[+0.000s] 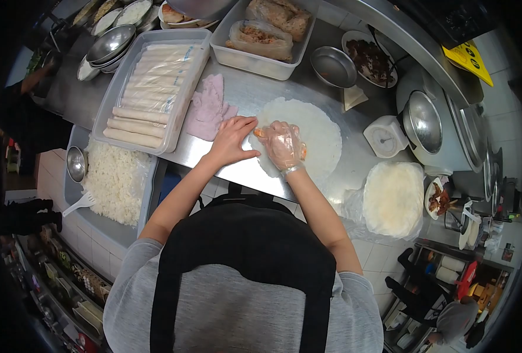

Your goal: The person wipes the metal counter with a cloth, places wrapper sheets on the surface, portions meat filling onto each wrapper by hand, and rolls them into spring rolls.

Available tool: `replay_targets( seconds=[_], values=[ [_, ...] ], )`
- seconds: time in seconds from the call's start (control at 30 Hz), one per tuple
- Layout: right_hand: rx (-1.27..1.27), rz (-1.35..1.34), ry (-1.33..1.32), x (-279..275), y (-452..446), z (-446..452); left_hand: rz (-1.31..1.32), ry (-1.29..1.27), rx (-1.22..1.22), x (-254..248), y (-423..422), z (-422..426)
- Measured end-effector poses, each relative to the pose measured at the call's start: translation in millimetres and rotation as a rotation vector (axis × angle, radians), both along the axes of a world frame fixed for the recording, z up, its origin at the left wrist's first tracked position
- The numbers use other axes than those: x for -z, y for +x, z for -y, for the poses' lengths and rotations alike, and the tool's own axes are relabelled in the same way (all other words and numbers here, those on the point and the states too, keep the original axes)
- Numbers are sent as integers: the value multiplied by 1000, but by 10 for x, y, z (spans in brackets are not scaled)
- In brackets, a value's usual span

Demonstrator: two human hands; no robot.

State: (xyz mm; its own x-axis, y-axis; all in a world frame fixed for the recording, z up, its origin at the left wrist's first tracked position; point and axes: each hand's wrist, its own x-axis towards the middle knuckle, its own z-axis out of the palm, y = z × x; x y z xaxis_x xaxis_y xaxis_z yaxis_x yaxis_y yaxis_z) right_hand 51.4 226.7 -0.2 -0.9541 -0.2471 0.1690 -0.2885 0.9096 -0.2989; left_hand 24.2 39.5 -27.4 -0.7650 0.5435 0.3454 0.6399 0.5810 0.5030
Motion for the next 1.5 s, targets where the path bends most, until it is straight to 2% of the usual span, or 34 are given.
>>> replay_targets(
  seconds=[0.27,0.4,0.5,0.63,0.87,0.93,1.0,1.1,1.2,1.3,1.5],
  values=[
    [-1,-82,-177,140,191,-350,4,12,2,14,6,0],
    [-18,-108,-255,0,242,-352,29,-4,3,2,-13,12],
    [-8,-154,-166,109,277,-394,64,-11,18,9,-20,-1],
    [-14,-163,-215,177,275,-403,49,54,32,-41,-31,-86],
    [35,-175,-226,270,343,-536,89,-9,39,-66,-3,-124],
    [22,-145,-273,250,315,-528,148,-27,30,-74,-10,-132],
    [83,-162,-176,203,297,-466,150,-37,28,-78,-16,-132],
    [90,-208,-166,-33,291,-268,134,-25,36,-63,-5,-146],
    [71,-98,-300,108,246,-349,94,-4,34,-67,-10,-133],
    [44,-156,-351,59,294,-408,128,-17,27,-75,-26,-134],
    [40,-140,-306,202,351,-505,155,-39,28,-84,-18,-125]
  ],
)
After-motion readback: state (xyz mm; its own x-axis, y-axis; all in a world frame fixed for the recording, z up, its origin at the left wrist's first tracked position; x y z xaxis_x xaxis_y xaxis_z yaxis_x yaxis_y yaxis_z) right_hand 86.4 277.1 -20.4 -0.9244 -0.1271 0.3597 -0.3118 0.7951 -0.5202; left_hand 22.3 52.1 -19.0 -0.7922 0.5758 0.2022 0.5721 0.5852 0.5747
